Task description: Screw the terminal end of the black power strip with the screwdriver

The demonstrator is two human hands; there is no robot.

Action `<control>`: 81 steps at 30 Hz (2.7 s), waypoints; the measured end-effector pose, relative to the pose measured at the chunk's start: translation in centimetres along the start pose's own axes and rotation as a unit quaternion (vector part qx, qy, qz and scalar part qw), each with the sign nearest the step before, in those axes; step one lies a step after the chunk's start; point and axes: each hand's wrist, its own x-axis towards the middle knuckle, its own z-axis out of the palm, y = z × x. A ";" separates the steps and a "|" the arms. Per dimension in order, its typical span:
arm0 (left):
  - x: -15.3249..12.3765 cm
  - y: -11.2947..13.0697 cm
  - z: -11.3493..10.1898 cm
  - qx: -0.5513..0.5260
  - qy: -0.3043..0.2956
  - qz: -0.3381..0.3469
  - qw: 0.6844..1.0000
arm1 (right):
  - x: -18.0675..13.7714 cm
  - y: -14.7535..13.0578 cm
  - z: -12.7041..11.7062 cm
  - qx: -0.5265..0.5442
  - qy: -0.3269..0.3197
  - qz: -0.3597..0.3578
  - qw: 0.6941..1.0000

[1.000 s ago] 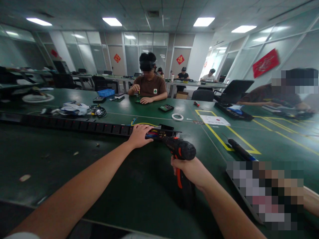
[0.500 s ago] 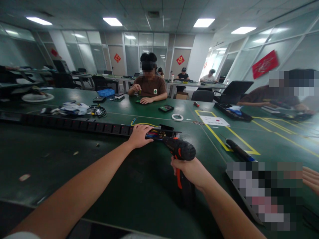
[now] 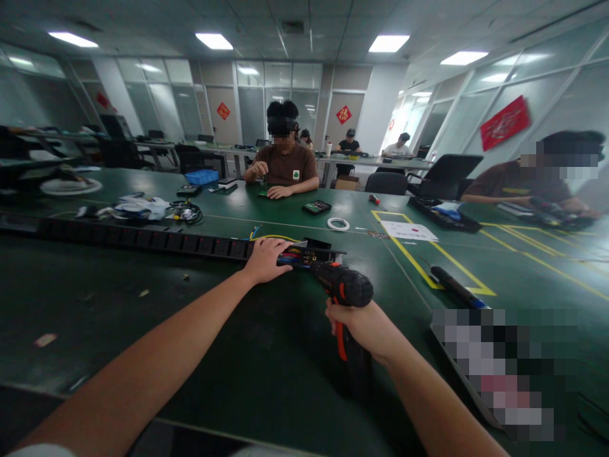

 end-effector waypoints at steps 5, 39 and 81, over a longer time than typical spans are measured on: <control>0.0 -0.1 0.1 0.004 0.008 0.004 1.000 | 0.0 0.3 -0.3 -0.004 -0.008 -0.003 1.000; 0.1 -0.3 0.4 0.012 0.015 0.007 1.000 | 0.0 -0.1 0.1 -0.025 -0.003 0.000 1.000; 0.0 -0.1 0.1 0.006 0.006 0.002 1.000 | -0.1 -0.2 0.1 -0.025 -0.010 -0.011 1.000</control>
